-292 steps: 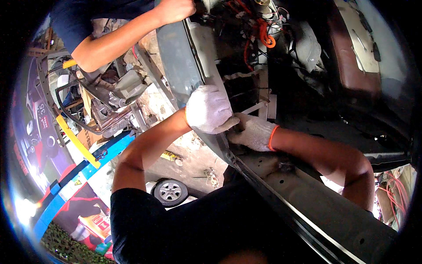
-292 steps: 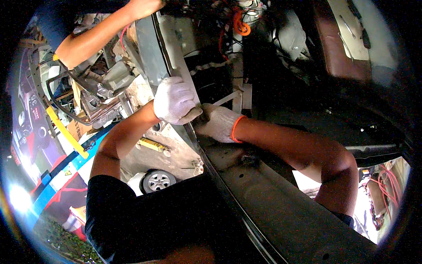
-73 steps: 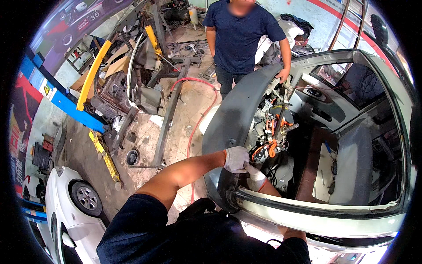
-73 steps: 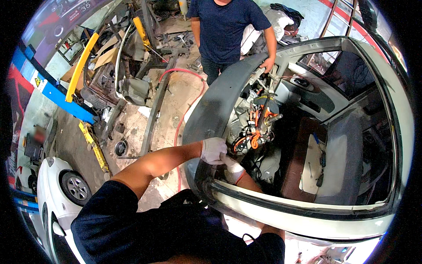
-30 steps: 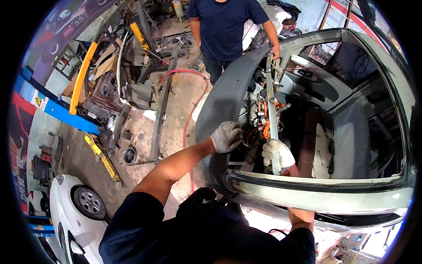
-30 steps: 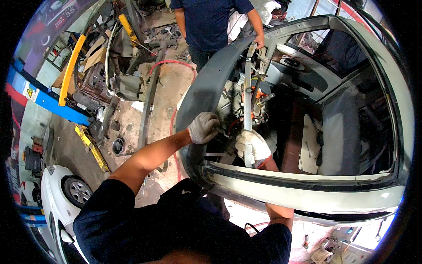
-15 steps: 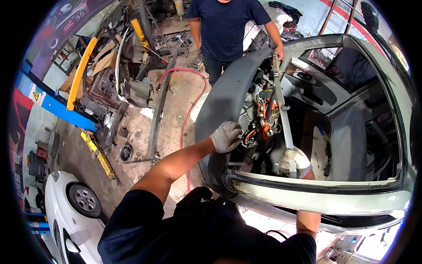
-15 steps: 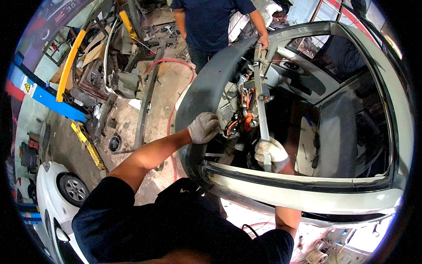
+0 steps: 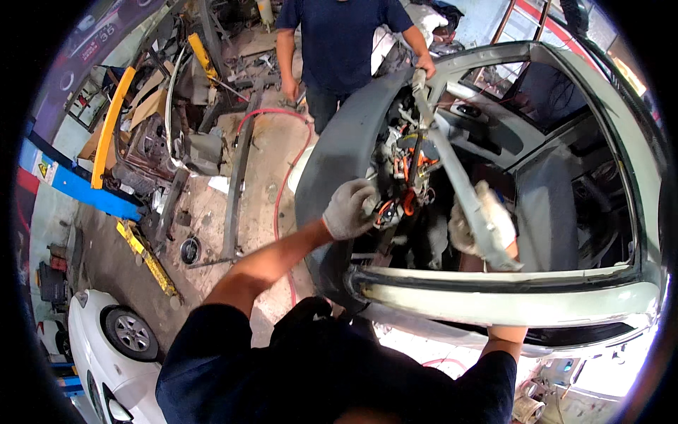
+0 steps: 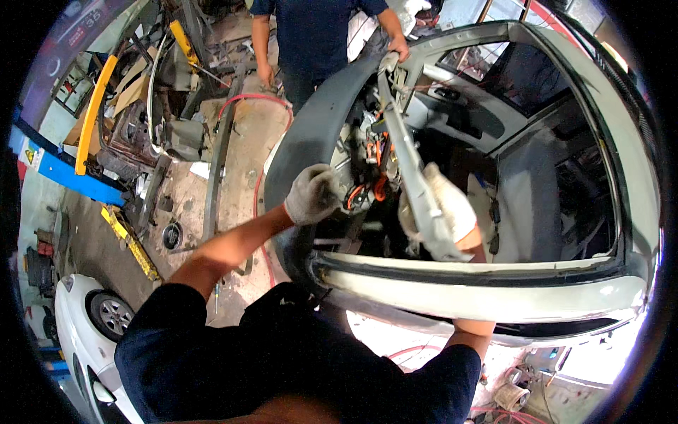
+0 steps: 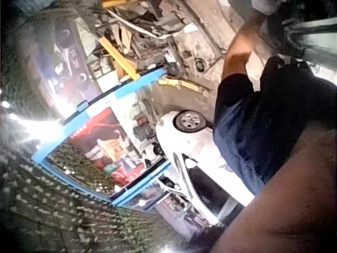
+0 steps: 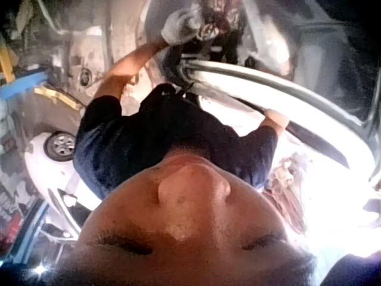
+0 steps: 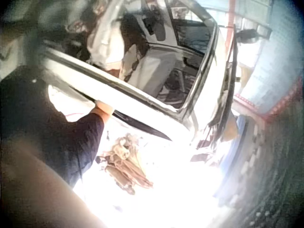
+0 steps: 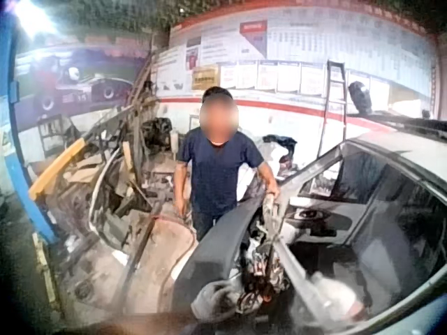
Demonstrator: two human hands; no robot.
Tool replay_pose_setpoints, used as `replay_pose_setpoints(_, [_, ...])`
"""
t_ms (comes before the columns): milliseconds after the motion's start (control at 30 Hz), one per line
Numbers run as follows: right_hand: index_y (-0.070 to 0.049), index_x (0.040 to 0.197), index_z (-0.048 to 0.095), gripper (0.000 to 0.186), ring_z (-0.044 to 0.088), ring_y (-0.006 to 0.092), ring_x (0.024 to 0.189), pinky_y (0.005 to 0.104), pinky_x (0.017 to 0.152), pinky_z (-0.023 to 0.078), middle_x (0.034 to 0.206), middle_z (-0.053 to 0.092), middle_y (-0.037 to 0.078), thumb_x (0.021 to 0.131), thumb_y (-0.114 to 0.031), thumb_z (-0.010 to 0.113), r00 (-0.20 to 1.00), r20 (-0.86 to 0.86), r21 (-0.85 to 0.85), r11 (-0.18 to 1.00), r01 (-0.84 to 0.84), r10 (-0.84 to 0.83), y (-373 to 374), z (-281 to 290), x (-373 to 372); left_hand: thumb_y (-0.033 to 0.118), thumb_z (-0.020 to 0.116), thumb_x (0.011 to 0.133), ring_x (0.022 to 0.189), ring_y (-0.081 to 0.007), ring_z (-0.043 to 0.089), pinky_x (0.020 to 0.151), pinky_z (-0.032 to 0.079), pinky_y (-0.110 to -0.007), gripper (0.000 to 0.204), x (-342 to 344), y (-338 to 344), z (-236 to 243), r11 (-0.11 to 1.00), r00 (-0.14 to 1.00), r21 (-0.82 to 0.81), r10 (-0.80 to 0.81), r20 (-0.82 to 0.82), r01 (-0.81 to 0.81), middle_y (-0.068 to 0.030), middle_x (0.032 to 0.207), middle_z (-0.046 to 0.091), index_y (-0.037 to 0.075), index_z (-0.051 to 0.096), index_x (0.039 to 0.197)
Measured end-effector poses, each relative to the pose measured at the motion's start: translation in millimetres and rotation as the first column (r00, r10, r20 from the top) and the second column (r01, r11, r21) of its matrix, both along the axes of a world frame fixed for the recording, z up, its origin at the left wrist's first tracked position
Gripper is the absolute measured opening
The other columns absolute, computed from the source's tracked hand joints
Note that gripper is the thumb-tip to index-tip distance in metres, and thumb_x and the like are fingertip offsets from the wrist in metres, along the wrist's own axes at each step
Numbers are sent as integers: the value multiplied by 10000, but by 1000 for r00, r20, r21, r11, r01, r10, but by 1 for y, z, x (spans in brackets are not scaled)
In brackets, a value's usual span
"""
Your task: The person works with a colleague to fit a metal reinforcement bar into a car door frame, then moves to the floor to grind the bar with an angle grinder, creating sparks.
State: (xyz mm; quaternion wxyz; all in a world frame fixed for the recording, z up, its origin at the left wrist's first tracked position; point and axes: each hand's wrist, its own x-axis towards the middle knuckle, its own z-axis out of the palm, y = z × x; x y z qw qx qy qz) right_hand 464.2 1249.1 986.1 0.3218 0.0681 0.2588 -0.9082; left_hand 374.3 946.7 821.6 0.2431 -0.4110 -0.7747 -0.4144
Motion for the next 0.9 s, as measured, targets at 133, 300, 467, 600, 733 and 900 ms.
replay_pose_setpoints(133, [-24, 1110, 626, 557, 663, 316, 681, 399, 521, 511, 850, 699, 169, 957, -558, 592, 997, -62, 352, 936, -22, 47, -29, 4, 4, 138, 827, 661, 1170, -443, 545, 956, 487, -502, 644, 41, 58, 124, 940, 990, 337, 93, -108, -51, -210, 1238, 544, 86, 530, 1230])
replay_pose_setpoints(300, [-25, 1037, 619, 403, 606, 130, 673, 270, 577, 477, 778, 633, 54, 1032, -419, 538, 790, -492, 725, 674, 140, 366, -27, -4, -10, -20, 739, 631, 1067, -387, 613, 917, 497, -509, 501, 25, 61, 113, 964, 970, 263, 102, -222, -41, -125, 1132, 624, 124, 612, 1094])
replay_pose_setpoints(467, [-38, 1021, 622, 392, 484, 85, 614, 247, 548, 388, 728, 542, -14, 1023, -422, 544, 886, -345, 646, 763, -15, 310, -45, -30, 3, 31, 796, 662, 1026, -325, 633, 893, 519, -450, 474, 63, 56, 118, 954, 974, 252, 197, -110, -164, -135, 1103, 640, 105, 601, 1088])
replay_pose_setpoints(600, [-49, 1071, 621, 339, 527, 91, 640, 254, 544, 409, 747, 572, -9, 1031, -375, 534, 939, -219, 661, 748, -58, 267, -47, -46, 8, 121, 737, 840, 950, -203, 639, 864, 536, -358, 332, 99, 71, 101, 712, 631, 545, -185, 753, -442, -78, 1011, 636, 38, 561, 1109])
replay_pose_setpoints(733, [-46, 1058, 625, 309, 522, 97, 620, 258, 534, 404, 729, 567, -11, 1035, -340, 533, 966, -192, 603, 798, -22, 172, -55, -56, 7, 265, 679, 913, 868, -199, 618, 786, 542, -364, 420, 61, 57, 111, 318, -70, 782, -940, 334, -537, -75, 969, 622, 46, 506, 1227])
replay_pose_setpoints(900, [-34, 1003, 631, 305, 509, 105, 626, 282, 573, 416, 721, 550, -5, 1034, -323, 535, 850, -317, 747, 663, -50, 421, -54, -36, 5, 261, 638, 934, 855, -243, 660, 828, 587, -417, 250, 44, 60, 118, 567, -89, 649, -783, 615, -507, -84, 954, 633, 70, 602, 1091])
